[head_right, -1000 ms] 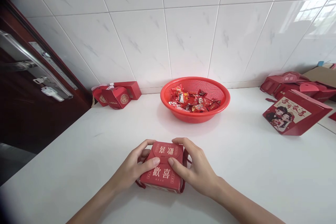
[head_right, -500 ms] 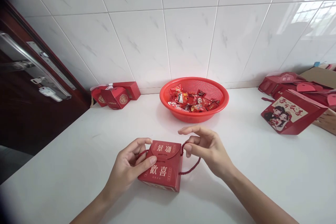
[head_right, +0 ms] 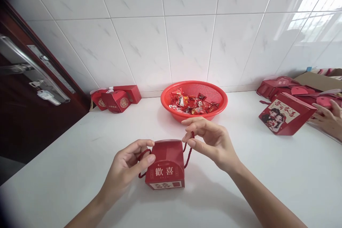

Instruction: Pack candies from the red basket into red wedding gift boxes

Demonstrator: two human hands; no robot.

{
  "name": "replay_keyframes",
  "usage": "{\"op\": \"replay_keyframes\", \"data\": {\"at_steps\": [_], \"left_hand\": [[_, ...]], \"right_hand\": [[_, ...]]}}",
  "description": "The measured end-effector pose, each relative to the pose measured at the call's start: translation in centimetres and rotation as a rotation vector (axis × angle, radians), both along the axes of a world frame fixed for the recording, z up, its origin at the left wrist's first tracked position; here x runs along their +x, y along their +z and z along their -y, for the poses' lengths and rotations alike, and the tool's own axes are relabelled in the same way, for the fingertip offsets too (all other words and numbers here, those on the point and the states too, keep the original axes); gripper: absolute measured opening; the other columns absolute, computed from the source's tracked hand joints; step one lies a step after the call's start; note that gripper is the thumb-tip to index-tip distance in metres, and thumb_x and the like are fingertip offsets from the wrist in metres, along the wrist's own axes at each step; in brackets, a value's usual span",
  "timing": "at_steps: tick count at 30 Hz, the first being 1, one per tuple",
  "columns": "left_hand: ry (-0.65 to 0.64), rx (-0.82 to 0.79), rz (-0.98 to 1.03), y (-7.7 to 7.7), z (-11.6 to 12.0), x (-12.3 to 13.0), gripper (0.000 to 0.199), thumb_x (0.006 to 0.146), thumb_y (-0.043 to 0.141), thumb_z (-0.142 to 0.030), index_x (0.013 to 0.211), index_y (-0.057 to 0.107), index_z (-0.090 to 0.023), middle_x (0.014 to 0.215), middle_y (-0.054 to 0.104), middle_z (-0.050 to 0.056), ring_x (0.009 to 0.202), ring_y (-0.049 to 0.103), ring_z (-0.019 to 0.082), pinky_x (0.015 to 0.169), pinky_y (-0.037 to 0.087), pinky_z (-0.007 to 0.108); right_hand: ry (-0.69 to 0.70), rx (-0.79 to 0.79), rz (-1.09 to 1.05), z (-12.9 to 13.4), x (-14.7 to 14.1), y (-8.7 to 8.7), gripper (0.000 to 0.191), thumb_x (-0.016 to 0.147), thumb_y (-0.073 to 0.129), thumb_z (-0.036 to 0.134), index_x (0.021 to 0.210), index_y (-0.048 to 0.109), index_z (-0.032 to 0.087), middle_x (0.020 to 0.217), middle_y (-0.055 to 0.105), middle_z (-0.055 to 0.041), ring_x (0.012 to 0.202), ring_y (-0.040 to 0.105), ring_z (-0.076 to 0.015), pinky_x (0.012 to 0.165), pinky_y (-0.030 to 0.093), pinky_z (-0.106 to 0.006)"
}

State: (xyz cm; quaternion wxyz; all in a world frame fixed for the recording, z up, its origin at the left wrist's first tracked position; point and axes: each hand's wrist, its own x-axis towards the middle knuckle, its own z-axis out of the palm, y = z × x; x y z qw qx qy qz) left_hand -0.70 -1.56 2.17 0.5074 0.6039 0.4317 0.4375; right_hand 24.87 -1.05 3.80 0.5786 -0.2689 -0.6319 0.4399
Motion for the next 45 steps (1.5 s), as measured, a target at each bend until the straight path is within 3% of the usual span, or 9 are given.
{"op": "replay_keyframes", "data": {"at_steps": [7, 12, 17, 23, 29, 35, 38, 42, 45], "left_hand": [[0.015, -0.035, 0.122, 3.3, -0.8, -0.3, 0.017, 0.086, 0.072, -0.033, 0.096, 0.069, -0.02, 0.065, 0.053, -0.005, 0.054, 0.047, 0.008, 0.054, 0.043, 0.02], [-0.067, -0.092, 0.248, 5.6, -0.8, 0.3, 0.019, 0.089, 0.068, -0.028, 0.106, 0.069, -0.021, 0.097, 0.071, 0.005, 0.091, 0.068, 0.021, 0.086, 0.057, 0.035], [-0.186, -0.096, 0.273, 7.0, -0.9, 1.4, 0.022, 0.093, 0.063, -0.029, 0.115, 0.068, -0.024, 0.128, 0.067, 0.01, 0.133, 0.053, 0.033, 0.1, 0.054, 0.046], [-0.275, -0.102, 0.249, 7.8, -0.9, 3.2, 0.042, 0.095, 0.063, -0.033, 0.136, 0.06, -0.029, 0.149, 0.054, 0.008, 0.143, 0.042, 0.035, 0.106, 0.048, 0.046], [-0.381, -0.133, 0.261, 8.0, -0.5, 5.3, 0.06, 0.098, 0.058, -0.039, 0.155, 0.04, -0.031, 0.16, 0.042, 0.007, 0.147, 0.038, 0.033, 0.113, 0.042, 0.044], [-0.382, -0.103, 0.122, 7.7, -0.9, 5.7, 0.062, 0.095, 0.062, -0.039, 0.154, 0.042, -0.032, 0.151, 0.054, 0.007, 0.14, 0.048, 0.031, 0.109, 0.048, 0.041], [-0.299, 0.021, -0.044, 7.4, -1.1, 5.6, 0.065, 0.092, 0.066, -0.038, 0.153, 0.042, -0.032, 0.143, 0.06, 0.009, 0.135, 0.053, 0.032, 0.106, 0.049, 0.045], [-0.047, 0.265, -0.308, 6.0, -1.8, 5.8, 0.081, 0.079, 0.079, -0.043, 0.151, 0.042, -0.029, 0.145, 0.056, 0.012, 0.138, 0.047, 0.037, 0.112, 0.041, 0.055], [-0.063, 0.281, -0.415, 4.7, -2.4, 6.2, 0.091, 0.074, 0.081, -0.05, 0.153, 0.04, -0.029, 0.155, 0.045, 0.014, 0.144, 0.038, 0.042, 0.113, 0.036, 0.062]], "right_hand": [[-0.049, -0.032, 0.185, -0.7, -0.5, 3.2, 0.011, 0.085, 0.076, 0.029, 0.093, 0.073, 0.022, 0.113, 0.068, -0.0087, 0.079, 0.068, -0.0165, 0.07, 0.06, -0.033], [-0.073, -0.159, 0.34, -1.8, -0.7, 5.6, 0.019, 0.083, 0.076, 0.037, 0.093, 0.072, 0.021, 0.099, 0.071, -0.0076, 0.073, 0.068, -0.019, 0.065, 0.059, -0.035], [-0.116, -0.154, 0.494, -2.5, -0.6, 7.7, 0.02, 0.085, 0.072, 0.039, 0.097, 0.073, 0.022, 0.093, 0.072, -0.0061, 0.076, 0.068, -0.0199, 0.064, 0.055, -0.032], [0.053, -0.159, 0.585, -3.1, -1.2, 7.9, 0.02, 0.089, 0.067, 0.037, 0.093, 0.069, 0.018, 0.087, 0.072, -0.0057, 0.077, 0.068, -0.0179, 0.065, 0.053, -0.03], [-0.018, -0.201, 0.556, -3.1, -2.0, 7.5, 0.015, 0.085, 0.069, 0.03, 0.086, 0.058, 0.02, 0.067, 0.067, 0.0003, 0.062, 0.062, -0.0147, 0.053, 0.042, -0.025], [-0.159, -0.178, 0.6, -3.1, -1.9, 7.2, 0.015, 0.075, 0.061, 0.011, 0.084, 0.055, 0.021, 0.06, 0.066, 0.0022, 0.058, 0.062, -0.0153, 0.053, 0.042, -0.026], [-0.205, -0.174, 0.61, -3.6, -1.3, 7.0, 0.017, 0.071, 0.06, 0.009, 0.084, 0.059, 0.02, 0.066, 0.066, 0.0006, 0.063, 0.062, -0.0156, 0.053, 0.042, -0.026], [-0.204, -0.189, 0.573, -4.1, -0.6, 6.8, 0.017, 0.069, 0.061, 0.012, 0.084, 0.062, 0.02, 0.074, 0.064, -0.0011, 0.069, 0.063, -0.0165, 0.056, 0.046, -0.027], [-0.176, -0.177, 0.561, -4.1, -0.2, 6.8, 0.015, 0.069, 0.061, 0.012, 0.083, 0.062, 0.019, 0.072, 0.061, 0.0001, 0.067, 0.06, -0.014, 0.057, 0.048, -0.026]]}}
